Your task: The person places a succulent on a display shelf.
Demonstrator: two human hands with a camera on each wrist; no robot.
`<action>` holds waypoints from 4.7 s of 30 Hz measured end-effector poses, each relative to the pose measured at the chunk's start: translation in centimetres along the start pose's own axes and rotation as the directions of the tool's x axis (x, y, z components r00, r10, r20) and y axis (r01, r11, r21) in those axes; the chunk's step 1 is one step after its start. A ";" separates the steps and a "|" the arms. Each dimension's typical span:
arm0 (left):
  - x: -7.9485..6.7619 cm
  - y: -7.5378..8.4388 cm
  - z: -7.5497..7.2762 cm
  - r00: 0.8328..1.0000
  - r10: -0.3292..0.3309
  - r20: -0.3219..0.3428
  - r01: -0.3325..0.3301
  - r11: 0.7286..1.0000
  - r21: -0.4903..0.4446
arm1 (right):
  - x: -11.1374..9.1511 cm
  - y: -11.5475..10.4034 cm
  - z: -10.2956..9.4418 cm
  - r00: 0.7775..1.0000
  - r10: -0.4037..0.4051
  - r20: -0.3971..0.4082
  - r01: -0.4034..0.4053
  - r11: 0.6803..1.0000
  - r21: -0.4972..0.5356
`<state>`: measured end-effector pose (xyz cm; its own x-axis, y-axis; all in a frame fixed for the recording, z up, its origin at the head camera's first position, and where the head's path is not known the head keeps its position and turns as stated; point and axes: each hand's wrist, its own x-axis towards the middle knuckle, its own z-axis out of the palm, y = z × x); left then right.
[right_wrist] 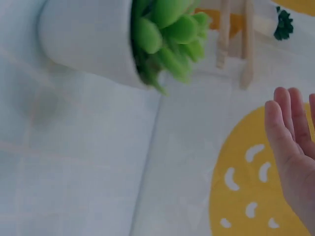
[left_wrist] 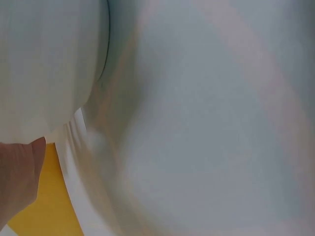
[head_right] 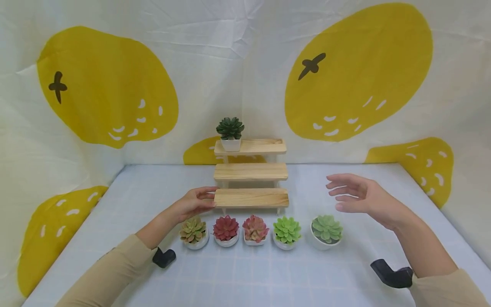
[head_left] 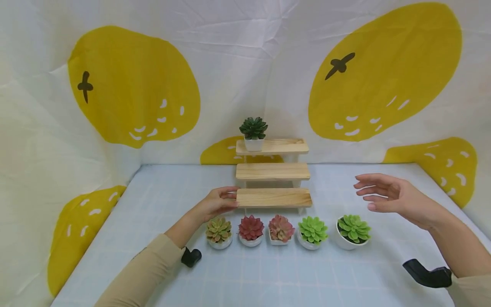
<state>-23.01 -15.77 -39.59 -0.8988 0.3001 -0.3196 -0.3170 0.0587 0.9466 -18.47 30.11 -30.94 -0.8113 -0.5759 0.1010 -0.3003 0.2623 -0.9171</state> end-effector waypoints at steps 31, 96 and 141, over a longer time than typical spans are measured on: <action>0.0 0.1 0.2 1.000 -0.009 -0.009 0.009 1.000 -0.027 | -3.2 6.0 2.8 0.965 0.250 0.075 -0.249 0.968 -0.019; 0.1 0.7 0.3 0.999 -0.033 -0.010 0.033 0.999 -0.021 | 4.1 -0.3 0.7 0.928 0.310 -0.206 -0.323 0.946 -0.031; 0.1 0.2 0.1 1.000 0.006 0.005 -0.006 0.998 -0.063 | 16.2 -5.1 2.9 0.938 0.250 -0.242 -0.226 0.966 0.122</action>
<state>-23.12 -15.67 -39.42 -0.8994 0.3049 -0.3134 -0.3301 -0.0034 0.9440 -28.63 17.14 -25.72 -0.9570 -0.2871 -0.0412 -0.0457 0.2896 -0.9561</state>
